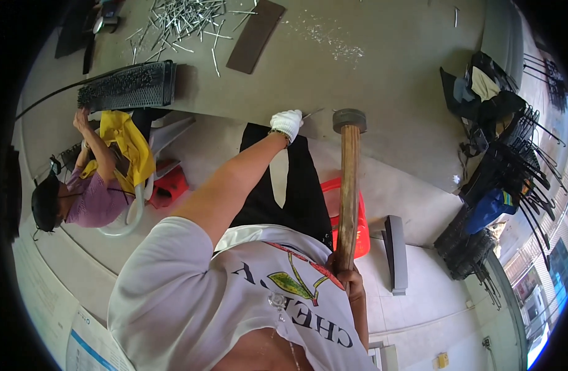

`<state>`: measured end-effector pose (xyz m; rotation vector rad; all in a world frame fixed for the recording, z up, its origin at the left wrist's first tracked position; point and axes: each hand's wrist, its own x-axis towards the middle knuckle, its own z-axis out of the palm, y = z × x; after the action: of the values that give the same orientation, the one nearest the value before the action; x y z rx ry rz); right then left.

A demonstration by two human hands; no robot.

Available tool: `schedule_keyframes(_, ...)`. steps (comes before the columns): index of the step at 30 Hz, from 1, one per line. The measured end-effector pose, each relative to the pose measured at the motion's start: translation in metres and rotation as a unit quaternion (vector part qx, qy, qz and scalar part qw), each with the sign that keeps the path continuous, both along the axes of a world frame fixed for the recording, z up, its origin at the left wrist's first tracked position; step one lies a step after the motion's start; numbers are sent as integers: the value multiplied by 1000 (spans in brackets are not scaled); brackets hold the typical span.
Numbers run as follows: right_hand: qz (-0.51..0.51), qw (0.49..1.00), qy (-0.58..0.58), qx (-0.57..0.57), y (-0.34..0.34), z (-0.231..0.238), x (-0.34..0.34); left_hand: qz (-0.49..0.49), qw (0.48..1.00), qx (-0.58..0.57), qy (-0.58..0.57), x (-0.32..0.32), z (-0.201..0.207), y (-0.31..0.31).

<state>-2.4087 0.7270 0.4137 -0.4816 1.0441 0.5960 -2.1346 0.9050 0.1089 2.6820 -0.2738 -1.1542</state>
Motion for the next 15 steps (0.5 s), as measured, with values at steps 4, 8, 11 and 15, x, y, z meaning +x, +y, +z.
schedule_keyframes(4,132,990,-23,-53,-11,-7,-2,114,991,72,8,23,6,3)
schedule_keyframes(8,186,979,-26,-84,-29,-18,-12,239,956,11,-172,88,47,51)
schedule_keyframes(11,206,977,-24,-57,-41,-18,6,353,916,13,-189,149,97,102)
schedule_keyframes(15,292,952,-20,-86,-31,-5,54,371,884,-84,-272,147,136,169)
